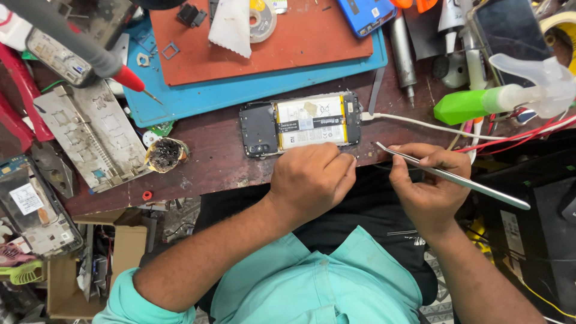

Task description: The person works on a disassembled mobile phone, applying adhesive to the battery area using a tube and tweezers. They then handle the phone's back cover, peeling off a protective film and wiping the surface with a cloth before placing it aside.

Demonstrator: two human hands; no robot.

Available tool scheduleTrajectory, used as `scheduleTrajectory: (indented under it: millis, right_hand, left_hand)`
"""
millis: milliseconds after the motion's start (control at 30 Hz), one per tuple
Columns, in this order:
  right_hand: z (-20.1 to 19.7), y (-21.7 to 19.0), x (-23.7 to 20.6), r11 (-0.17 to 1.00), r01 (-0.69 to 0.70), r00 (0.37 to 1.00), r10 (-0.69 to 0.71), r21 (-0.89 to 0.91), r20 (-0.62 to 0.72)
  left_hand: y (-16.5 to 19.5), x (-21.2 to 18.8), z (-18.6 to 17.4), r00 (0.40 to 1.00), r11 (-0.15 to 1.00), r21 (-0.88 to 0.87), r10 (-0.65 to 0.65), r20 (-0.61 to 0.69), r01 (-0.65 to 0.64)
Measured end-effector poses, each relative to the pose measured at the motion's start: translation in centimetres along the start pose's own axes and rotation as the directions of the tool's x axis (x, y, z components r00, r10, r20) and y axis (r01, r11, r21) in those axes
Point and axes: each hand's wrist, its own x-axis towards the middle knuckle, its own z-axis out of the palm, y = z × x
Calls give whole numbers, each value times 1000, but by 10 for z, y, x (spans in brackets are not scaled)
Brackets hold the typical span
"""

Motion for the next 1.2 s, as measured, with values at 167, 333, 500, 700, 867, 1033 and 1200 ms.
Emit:
scheduleTrajectory:
  millis: [167, 333, 500, 700, 867, 1033, 1200]
  right_hand:
    - [-1, -3, 2, 1000, -10, 999, 11, -29, 30]
    - [0, 0, 1, 999, -12, 1000, 12, -30, 25]
    - [-5, 1, -7, 989, -114, 993, 113, 95, 17]
    - [-8, 1, -16, 867, -231, 968, 250, 441, 14]
    - [-2, 3, -16, 882, -204, 976, 219, 425, 13]
    - [-1, 3, -15, 932, -183, 983, 177, 312, 47]
    - [-1, 4, -16, 946, -165, 986, 152, 279, 68]
  left_hand:
    - [2, 1, 2, 999, 999, 4, -37, -1, 37]
    - [0, 1, 1, 999, 1000, -1, -32, 16, 32]
    - [-3, -1, 1, 1000, 999, -26, -19, 11, 20]
    - [-6, -4, 1, 1000, 999, -47, -13, 6, 14]
    - [-8, -6, 1, 1000, 998, -68, 1, -11, -2]
    - [-9, -6, 1, 1000, 998, -59, 16, -20, -17]
    - [-9, -6, 1, 1000, 998, -58, 18, -4, -18]
